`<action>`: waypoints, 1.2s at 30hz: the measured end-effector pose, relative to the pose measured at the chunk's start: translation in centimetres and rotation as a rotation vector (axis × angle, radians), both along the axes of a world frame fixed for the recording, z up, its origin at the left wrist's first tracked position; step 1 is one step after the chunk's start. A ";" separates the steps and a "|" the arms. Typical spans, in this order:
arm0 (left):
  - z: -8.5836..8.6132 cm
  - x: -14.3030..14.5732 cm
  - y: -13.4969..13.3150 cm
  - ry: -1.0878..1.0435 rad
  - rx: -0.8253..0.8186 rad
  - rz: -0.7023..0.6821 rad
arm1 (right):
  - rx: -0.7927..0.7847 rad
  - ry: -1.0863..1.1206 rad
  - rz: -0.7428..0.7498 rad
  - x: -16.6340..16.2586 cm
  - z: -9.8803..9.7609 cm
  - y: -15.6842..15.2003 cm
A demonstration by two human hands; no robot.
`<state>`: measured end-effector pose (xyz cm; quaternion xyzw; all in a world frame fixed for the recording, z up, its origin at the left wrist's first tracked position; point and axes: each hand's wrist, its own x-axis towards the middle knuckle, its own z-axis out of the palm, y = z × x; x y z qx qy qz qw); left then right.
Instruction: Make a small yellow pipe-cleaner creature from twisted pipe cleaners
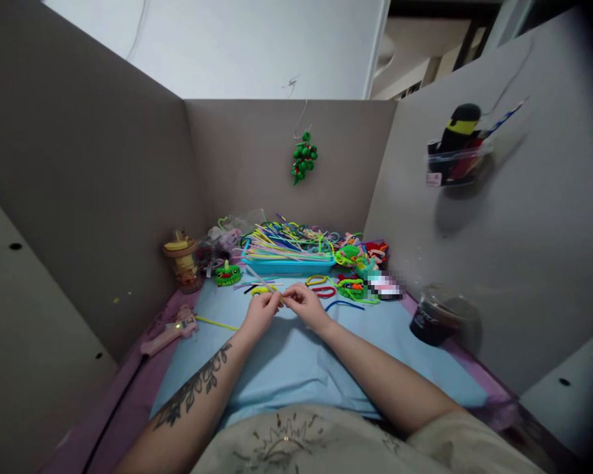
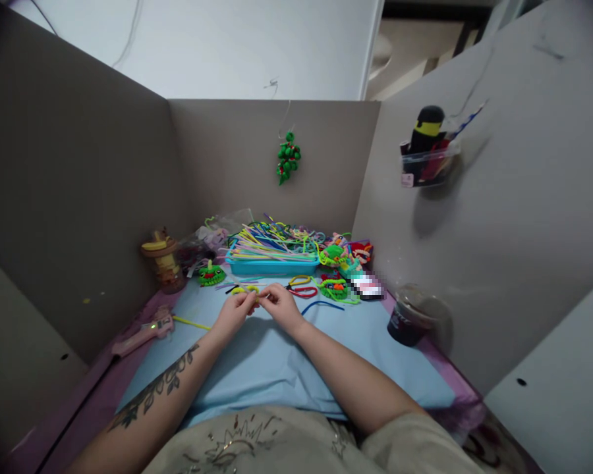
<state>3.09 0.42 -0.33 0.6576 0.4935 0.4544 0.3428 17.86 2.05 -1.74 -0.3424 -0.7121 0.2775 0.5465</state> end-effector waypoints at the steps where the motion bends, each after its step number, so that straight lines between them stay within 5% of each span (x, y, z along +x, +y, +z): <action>1: 0.0 0.0 0.0 0.015 0.014 -0.003 | -0.063 0.022 0.025 0.0 0.1 0.0; 11: 0.3 0.2 -0.4 0.058 0.072 -0.025 | -0.393 0.185 0.231 0.3 0.8 -0.2; 17: 0.5 0.3 -0.7 0.073 0.181 -0.036 | -0.442 0.159 0.280 0.4 1.3 -0.5; 20: 0.3 0.2 -0.6 0.080 0.198 -0.044 | -0.371 0.023 0.283 0.5 1.2 -0.3; 27: -0.4 0.3 -0.1 0.163 0.198 -0.007 | 0.132 -0.297 -0.012 0.5 0.3 0.3; 36: -0.2 0.1 0.0 0.086 0.071 0.003 | 0.253 -0.423 -0.140 0.9 0.3 0.5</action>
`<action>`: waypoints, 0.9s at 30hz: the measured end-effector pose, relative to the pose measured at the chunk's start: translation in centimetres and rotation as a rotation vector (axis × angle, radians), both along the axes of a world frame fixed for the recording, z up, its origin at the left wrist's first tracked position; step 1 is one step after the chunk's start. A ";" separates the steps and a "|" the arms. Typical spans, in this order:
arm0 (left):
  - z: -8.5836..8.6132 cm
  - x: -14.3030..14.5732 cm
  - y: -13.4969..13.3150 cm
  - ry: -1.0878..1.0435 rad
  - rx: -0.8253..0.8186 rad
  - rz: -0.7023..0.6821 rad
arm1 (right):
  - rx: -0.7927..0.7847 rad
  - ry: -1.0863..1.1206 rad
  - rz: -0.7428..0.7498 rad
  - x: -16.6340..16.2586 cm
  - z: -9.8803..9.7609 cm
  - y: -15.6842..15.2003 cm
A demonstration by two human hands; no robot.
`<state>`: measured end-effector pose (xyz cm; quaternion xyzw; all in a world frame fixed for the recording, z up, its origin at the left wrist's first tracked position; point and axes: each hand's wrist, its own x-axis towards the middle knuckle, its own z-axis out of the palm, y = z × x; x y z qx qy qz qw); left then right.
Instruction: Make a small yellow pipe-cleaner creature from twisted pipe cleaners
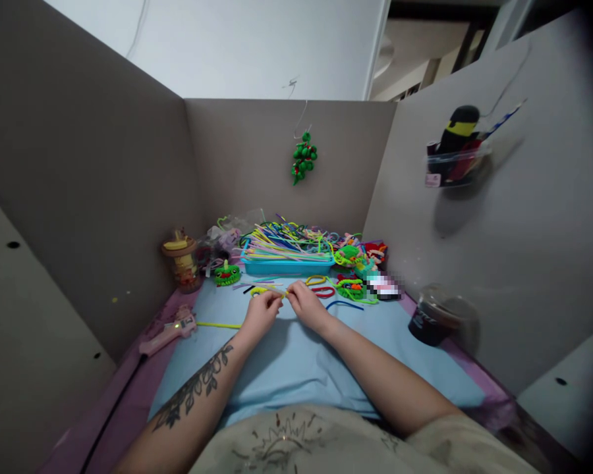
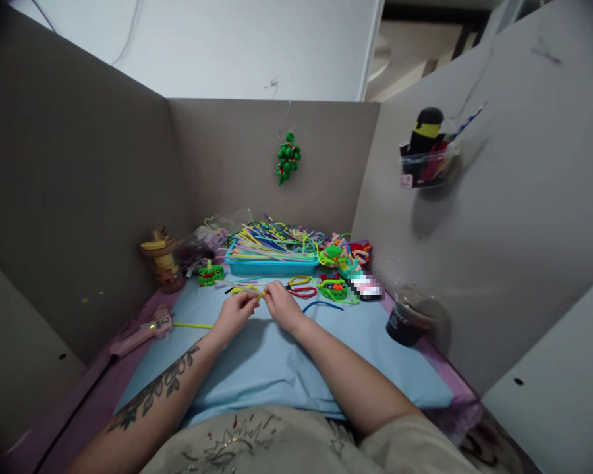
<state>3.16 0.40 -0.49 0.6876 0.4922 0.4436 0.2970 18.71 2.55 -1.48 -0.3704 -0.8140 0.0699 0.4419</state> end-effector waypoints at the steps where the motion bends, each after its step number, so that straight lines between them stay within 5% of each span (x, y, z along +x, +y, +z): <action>1: 0.1 0.1 -0.1 -0.033 -0.029 -0.013 | 0.022 -0.026 -0.019 0.0 0.0 0.0; 8: 0.1 0.6 -0.4 -0.296 -0.168 -0.054 | 0.277 -0.254 -0.182 0.4 0.4 -0.6; 18: 0.0 0.6 -0.4 -0.412 -0.222 -0.017 | 0.540 -0.321 -0.215 0.1 0.8 -1.6; 27: 0.2 0.6 -0.4 -0.385 -0.152 0.059 | 0.359 -0.023 -0.045 -0.4 -0.5 -1.2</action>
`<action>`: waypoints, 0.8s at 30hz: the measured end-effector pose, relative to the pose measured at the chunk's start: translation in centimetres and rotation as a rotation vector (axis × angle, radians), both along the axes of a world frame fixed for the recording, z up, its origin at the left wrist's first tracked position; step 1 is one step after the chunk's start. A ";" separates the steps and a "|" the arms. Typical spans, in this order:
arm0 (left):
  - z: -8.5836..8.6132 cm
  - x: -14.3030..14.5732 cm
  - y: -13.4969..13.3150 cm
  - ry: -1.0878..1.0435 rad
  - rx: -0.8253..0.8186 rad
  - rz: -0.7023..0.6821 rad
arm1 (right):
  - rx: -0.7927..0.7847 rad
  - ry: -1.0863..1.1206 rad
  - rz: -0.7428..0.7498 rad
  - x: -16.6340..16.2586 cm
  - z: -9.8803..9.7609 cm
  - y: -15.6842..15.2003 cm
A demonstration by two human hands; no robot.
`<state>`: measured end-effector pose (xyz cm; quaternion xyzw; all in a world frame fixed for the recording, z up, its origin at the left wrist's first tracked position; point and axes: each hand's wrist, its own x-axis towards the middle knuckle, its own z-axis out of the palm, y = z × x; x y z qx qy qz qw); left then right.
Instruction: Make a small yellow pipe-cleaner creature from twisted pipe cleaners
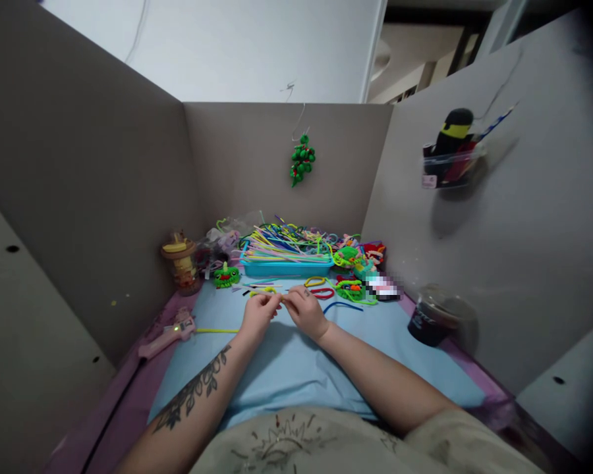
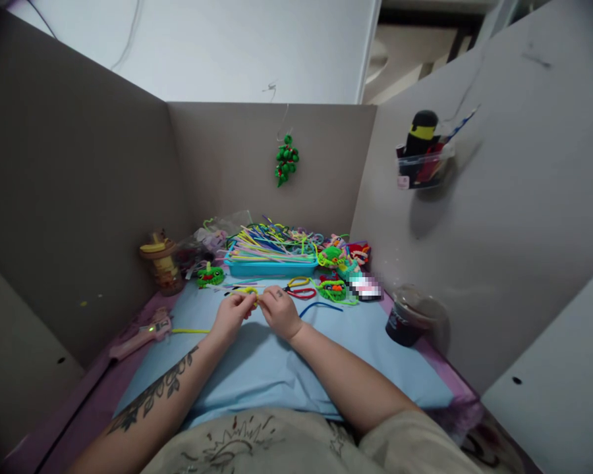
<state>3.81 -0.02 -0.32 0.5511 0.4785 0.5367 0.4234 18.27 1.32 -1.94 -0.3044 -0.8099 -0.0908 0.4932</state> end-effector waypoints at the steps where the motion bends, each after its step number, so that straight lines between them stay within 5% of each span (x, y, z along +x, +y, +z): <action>1: 0.0 0.0 0.0 0.006 0.011 -0.002 | -0.045 0.070 0.026 -0.1 -0.1 0.0; 14: 0.1 -0.8 -0.5 0.366 0.470 0.026 | -0.463 0.353 0.233 0.1 1.5 -0.2; 24: -0.1 -0.4 -0.1 0.223 0.300 -0.042 | -0.441 0.411 0.230 0.1 1.7 -0.3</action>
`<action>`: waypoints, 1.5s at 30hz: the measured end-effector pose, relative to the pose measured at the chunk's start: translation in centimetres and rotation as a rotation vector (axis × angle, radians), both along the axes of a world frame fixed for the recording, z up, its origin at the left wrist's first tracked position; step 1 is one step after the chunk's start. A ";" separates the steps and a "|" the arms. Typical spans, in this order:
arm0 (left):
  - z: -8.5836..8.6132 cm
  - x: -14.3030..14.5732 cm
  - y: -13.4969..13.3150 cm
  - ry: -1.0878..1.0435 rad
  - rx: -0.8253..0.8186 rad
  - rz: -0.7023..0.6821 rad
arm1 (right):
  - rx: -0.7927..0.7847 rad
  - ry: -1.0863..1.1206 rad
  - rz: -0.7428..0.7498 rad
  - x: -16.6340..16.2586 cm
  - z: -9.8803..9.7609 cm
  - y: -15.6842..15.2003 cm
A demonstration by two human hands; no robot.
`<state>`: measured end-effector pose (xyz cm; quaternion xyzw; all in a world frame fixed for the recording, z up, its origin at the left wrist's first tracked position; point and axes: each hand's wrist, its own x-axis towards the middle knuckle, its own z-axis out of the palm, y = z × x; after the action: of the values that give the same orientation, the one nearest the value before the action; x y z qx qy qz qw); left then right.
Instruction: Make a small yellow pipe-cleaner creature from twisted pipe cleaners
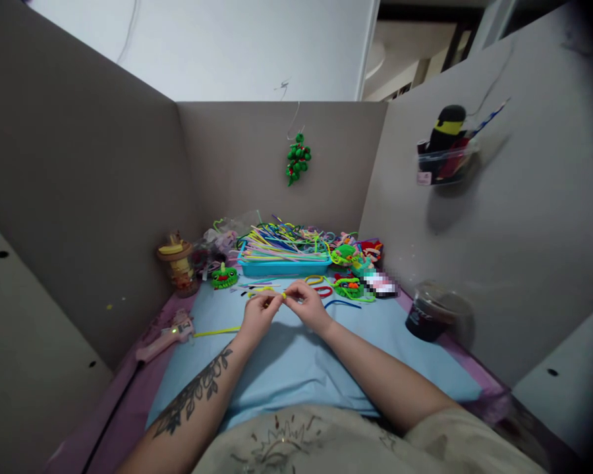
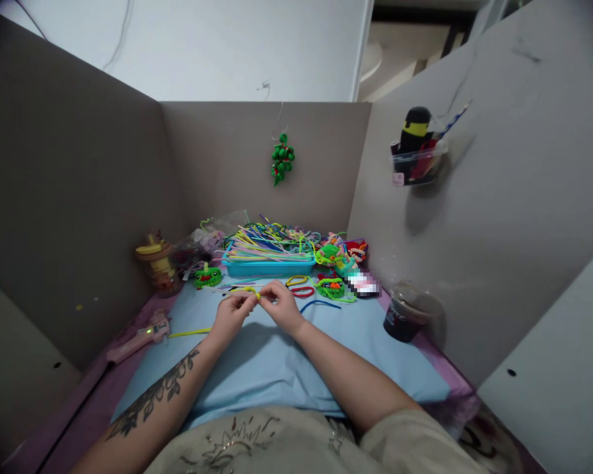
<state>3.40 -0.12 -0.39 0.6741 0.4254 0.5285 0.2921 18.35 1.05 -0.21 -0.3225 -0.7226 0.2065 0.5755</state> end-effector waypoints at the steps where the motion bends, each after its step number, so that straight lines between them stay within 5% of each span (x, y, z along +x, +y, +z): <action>1: 0.0 0.1 0.0 -0.027 -0.052 -0.015 | 0.021 -0.007 -0.008 0.0 0.1 0.0; 9: 0.2 0.3 0.1 -0.147 -0.228 -0.065 | 0.188 -0.119 -0.151 0.2 0.0 0.0; 15: 0.0 0.5 0.1 -0.262 -0.291 -0.141 | 0.468 -0.462 -0.425 0.7 -0.7 0.0; 20: -0.3 0.2 0.3 -0.397 -0.370 -0.197 | 0.606 -0.605 -0.492 0.1 -1.1 -0.1; 35: -1.1 -0.5 1.6 -0.423 -0.384 -0.067 | 0.452 -0.510 -0.088 -0.4 -2.5 0.6; 45: -1.5 -0.3 1.4 -0.239 -0.309 -0.048 | 0.059 -0.139 0.062 -0.6 -1.8 0.1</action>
<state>3.09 1.25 -1.90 0.5636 0.4476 0.5260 0.4531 17.78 1.19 -1.97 -0.2963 -0.7762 0.1802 0.5265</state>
